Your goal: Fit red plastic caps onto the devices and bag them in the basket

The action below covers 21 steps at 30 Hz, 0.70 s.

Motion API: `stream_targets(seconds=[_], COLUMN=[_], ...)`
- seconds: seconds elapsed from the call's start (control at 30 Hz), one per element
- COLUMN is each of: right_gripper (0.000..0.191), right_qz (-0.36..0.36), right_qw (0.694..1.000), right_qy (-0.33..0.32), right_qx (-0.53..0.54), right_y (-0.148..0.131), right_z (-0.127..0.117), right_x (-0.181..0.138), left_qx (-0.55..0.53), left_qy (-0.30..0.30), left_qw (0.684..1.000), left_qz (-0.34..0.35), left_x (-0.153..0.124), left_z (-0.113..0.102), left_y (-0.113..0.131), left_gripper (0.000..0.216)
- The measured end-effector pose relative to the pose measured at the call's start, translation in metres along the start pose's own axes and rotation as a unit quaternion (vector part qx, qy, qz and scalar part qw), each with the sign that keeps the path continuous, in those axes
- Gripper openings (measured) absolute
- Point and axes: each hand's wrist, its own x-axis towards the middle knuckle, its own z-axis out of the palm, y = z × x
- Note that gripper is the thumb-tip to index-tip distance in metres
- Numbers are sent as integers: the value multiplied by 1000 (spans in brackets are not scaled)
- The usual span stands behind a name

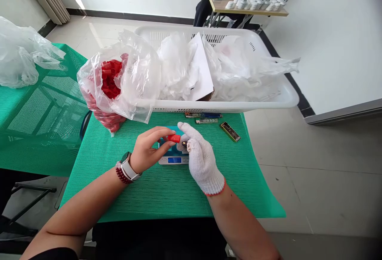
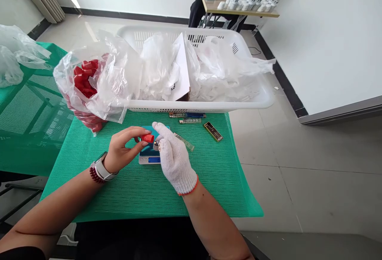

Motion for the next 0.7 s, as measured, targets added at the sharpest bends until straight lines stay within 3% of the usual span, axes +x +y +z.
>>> stream_targets(seconds=[0.2,0.43,0.7], right_gripper=[48,48,50], right_qz=[3,-3,2], right_qw=[999,1000,996], right_qy=[18,-16,12], right_qx=[-29,-15,-84], right_y=[1,-3,-2], right_z=[-2,0,-7], right_x=[2,1,3], left_qx=[-14,18,-19], left_qy=[-17,13,-43], left_qw=[1000,1000,999], left_qz=[19,-19,12], left_x=[0,-1,-2], left_z=[0,0,1], left_y=[2,0,-2], left_gripper=[22,17,22])
